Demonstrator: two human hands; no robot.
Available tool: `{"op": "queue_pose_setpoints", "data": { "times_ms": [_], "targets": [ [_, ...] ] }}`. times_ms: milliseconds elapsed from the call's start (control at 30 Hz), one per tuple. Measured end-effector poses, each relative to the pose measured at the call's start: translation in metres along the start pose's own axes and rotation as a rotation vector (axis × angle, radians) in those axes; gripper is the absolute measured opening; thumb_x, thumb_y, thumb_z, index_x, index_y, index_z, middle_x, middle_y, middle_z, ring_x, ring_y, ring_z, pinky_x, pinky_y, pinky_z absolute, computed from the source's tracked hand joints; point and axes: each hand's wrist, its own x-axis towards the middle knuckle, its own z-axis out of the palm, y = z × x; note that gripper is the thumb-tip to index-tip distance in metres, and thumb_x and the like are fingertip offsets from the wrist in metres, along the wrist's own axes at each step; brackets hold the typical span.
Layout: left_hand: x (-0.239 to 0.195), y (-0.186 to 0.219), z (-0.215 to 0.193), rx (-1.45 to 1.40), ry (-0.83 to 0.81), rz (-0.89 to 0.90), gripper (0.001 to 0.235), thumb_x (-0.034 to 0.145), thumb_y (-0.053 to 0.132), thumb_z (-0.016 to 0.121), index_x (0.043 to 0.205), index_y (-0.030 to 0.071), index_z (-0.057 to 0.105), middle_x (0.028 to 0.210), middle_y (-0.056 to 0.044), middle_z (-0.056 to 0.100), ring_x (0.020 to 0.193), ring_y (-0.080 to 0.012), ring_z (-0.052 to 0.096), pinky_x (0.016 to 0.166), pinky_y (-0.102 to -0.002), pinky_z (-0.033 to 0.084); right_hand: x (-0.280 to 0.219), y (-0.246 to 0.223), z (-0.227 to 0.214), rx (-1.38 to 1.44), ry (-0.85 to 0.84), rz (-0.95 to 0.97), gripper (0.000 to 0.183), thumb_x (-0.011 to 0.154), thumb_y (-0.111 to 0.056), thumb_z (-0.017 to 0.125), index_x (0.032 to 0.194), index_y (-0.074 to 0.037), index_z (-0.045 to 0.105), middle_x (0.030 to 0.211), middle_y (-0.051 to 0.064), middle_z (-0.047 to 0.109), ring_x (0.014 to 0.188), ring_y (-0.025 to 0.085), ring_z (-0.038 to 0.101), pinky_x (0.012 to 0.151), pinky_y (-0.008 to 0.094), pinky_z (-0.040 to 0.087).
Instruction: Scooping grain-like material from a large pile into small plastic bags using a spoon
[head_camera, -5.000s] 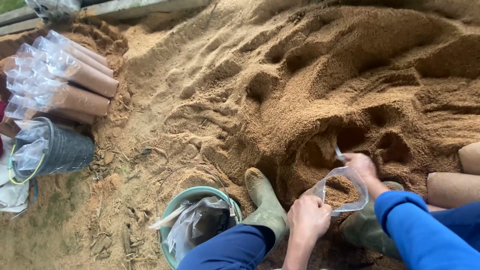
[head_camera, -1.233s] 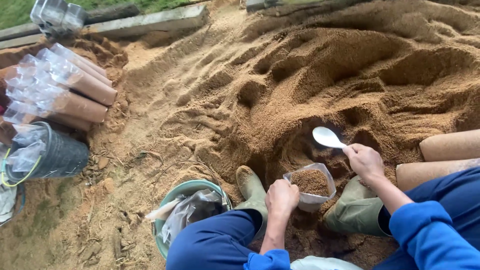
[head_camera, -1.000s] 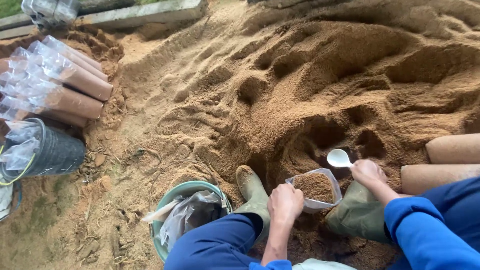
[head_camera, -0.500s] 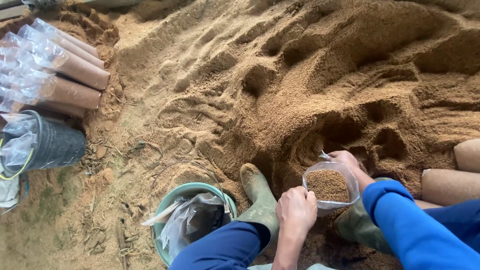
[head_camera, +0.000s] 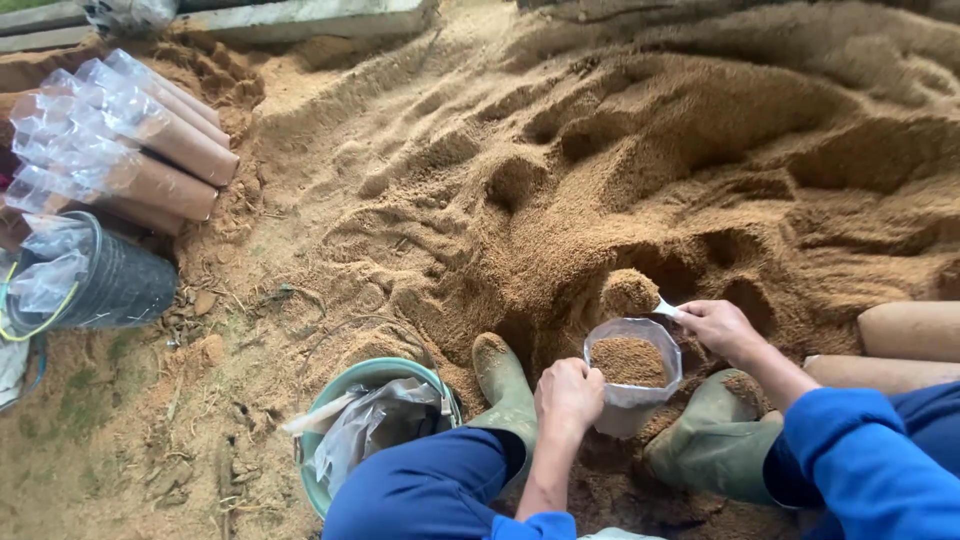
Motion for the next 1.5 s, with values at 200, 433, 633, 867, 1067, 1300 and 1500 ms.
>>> {"op": "queue_pose_setpoints", "data": {
  "times_ms": [200, 433, 633, 867, 1067, 1300, 1500],
  "targets": [
    [0.009, -0.009, 0.006, -0.093, 0.020, 0.003, 0.027, 0.076, 0.028, 0.055, 0.075, 0.014, 0.077, 0.081, -0.017, 0.074, 0.091, -0.0410, 0.073, 0.077, -0.054, 0.056, -0.079, -0.056, -0.053, 0.013, 0.077, -0.112, 0.019, 0.091, -0.025, 0.074, 0.102, -0.013, 0.085, 0.071, 0.010, 0.075, 0.067, 0.022, 0.066, 0.064, 0.035, 0.054],
    [0.002, 0.004, 0.002, 0.006, -0.014, -0.034, 0.027, 0.081, 0.027, 0.051, 0.077, 0.012, 0.073, 0.091, -0.018, 0.074, 0.087, -0.0402, 0.068, 0.079, -0.051, 0.050, -0.133, -0.058, -0.054, -0.386, 0.163, -0.264, 0.023, 0.095, -0.032, 0.066, 0.111, -0.025, 0.082, 0.084, 0.001, 0.082, 0.069, 0.019, 0.067, 0.065, 0.036, 0.049],
    [0.001, 0.004, 0.003, 0.008, -0.007, -0.015, 0.028, 0.076, 0.028, 0.051, 0.074, 0.011, 0.074, 0.090, -0.022, 0.073, 0.089, -0.0430, 0.068, 0.081, -0.049, 0.051, -0.145, -0.037, -0.027, -0.998, 0.516, -1.038, 0.015, 0.079, -0.009, 0.063, 0.081, -0.024, 0.062, 0.068, -0.003, 0.060, 0.067, 0.023, 0.063, 0.071, 0.038, 0.046],
    [-0.003, 0.009, -0.003, 0.069, -0.083, -0.044, 0.034, 0.078, 0.026, 0.051, 0.094, 0.012, 0.079, 0.107, -0.020, 0.074, 0.104, -0.0418, 0.068, 0.089, -0.048, 0.052, -0.148, -0.059, -0.030, -0.936, 0.431, -0.781, 0.024, 0.097, -0.031, 0.056, 0.075, -0.020, 0.058, 0.063, 0.001, 0.060, 0.055, 0.030, 0.065, 0.052, 0.045, 0.052],
    [-0.006, 0.013, -0.006, 0.129, -0.090, -0.046, 0.041, 0.080, 0.028, 0.053, 0.102, 0.007, 0.079, 0.111, -0.023, 0.073, 0.108, -0.0407, 0.069, 0.093, -0.045, 0.055, -0.135, -0.054, -0.003, -1.037, 0.046, -0.746, 0.014, 0.088, -0.017, 0.053, 0.093, -0.020, 0.066, 0.073, 0.001, 0.066, 0.063, 0.029, 0.069, 0.059, 0.048, 0.055],
    [-0.019, 0.020, -0.014, 0.114, -0.131, -0.068, 0.031, 0.078, 0.023, 0.053, 0.089, 0.009, 0.079, 0.102, -0.021, 0.075, 0.100, -0.0399, 0.070, 0.088, -0.046, 0.053, -0.130, -0.107, -0.081, -0.784, 0.070, -0.229, 0.030, 0.088, -0.046, 0.058, 0.106, -0.039, 0.081, 0.101, -0.009, 0.084, 0.090, 0.017, 0.078, 0.082, 0.035, 0.059],
    [-0.020, 0.019, -0.013, 0.118, -0.128, -0.084, 0.033, 0.081, 0.025, 0.053, 0.093, 0.013, 0.080, 0.104, -0.019, 0.075, 0.102, -0.0381, 0.070, 0.092, -0.045, 0.053, -0.077, -0.092, -0.094, -0.322, -0.034, -0.013, 0.025, 0.092, -0.023, 0.067, 0.099, -0.015, 0.090, 0.070, 0.008, 0.077, 0.058, 0.020, 0.055, 0.055, 0.032, 0.039]
  ]
}}
